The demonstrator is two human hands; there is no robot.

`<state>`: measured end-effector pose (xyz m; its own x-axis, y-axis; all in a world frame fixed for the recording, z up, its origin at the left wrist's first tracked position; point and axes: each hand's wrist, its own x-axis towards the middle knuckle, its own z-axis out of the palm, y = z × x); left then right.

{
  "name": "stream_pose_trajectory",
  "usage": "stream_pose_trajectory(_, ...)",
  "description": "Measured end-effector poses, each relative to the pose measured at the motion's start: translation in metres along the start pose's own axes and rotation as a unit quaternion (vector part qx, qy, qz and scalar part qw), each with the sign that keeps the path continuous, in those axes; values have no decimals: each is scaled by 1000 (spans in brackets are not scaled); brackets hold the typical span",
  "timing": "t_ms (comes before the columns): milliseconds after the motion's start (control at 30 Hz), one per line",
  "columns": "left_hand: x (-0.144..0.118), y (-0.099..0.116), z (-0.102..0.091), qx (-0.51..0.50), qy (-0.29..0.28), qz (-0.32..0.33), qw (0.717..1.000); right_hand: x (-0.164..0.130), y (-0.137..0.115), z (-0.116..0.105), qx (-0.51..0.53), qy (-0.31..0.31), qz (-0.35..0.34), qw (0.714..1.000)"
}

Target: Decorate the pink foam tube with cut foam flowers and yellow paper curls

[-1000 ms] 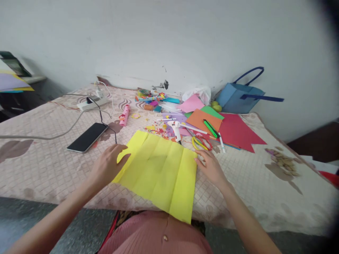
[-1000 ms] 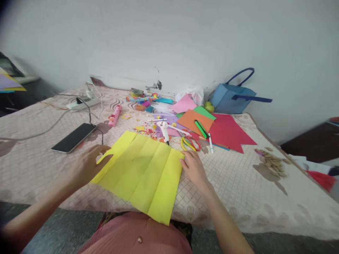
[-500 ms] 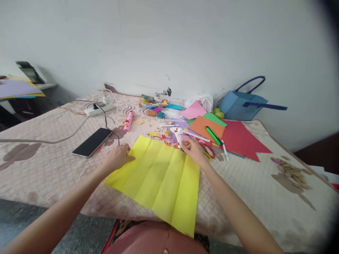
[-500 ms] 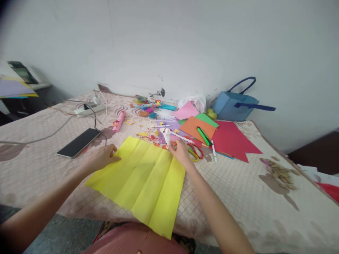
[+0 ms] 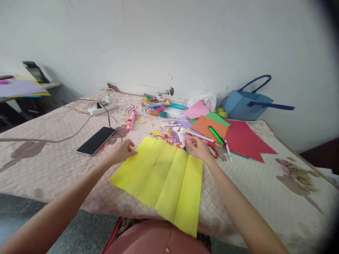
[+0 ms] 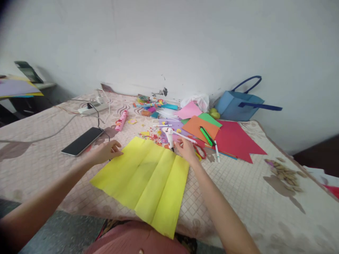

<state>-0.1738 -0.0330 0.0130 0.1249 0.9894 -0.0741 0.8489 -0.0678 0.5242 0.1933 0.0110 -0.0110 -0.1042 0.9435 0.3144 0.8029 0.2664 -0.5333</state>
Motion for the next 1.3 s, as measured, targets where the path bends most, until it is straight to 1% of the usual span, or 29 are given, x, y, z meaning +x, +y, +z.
stream_pose_trajectory(100,3,-4,2,-3,-26,6,1000,-19,6,-19,-4,-21,-1,1000)
stream_pose_trajectory(233,8,-5,-2,-2,-20,22,1000,-47,16,-33,-20,-70,-20,997)
stream_pose_trajectory(333,12,-3,-8,3,-11,37,999,-62,23,-33,-36,-88,-34,995)
stream_pose_trajectory(433,18,-1,-14,6,-10,34,999,-68,27,-30,-48,-94,-37,994)
stream_pose_trajectory(600,33,0,-22,4,6,52,999,-70,30,-26,-25,-98,-7,995)
stream_pose_trajectory(733,49,2,-29,22,29,70,997,-75,26,-27,-4,-119,13,993)
stream_pose_trajectory(867,59,11,-38,48,62,88,993,-85,14,-32,23,-143,15,989)
stream_pose_trajectory(933,62,19,-44,65,87,93,990,-91,4,-33,61,-139,26,988)
stream_pose_trajectory(967,63,24,-47,76,103,95,987,-94,-2,-33,96,-135,37,985)
stream_pose_trajectory(1033,65,34,-53,111,145,100,978,-100,-14,-30,189,-135,63,971)
stream_pose_trajectory(1067,66,38,-55,139,175,105,969,-101,-20,-28,232,-138,75,960)
stream_pose_trajectory(1133,67,47,-58,189,235,127,945,-104,-30,-21,281,-146,84,945)
stream_pose_trajectory(1167,68,50,-58,211,255,147,932,-104,-35,-17,287,-147,83,943)
stream_pose_trajectory(1200,68,53,-57,228,264,172,921,-104,-38,-13,283,-145,80,945)
stream_pose_trajectory(1233,67,54,-54,246,262,200,912,-103,-41,-9,273,-143,76,948)
stream_pose_trajectory(1300,64,53,-45,279,228,256,897,-103,-44,-3,248,-143,68,956)
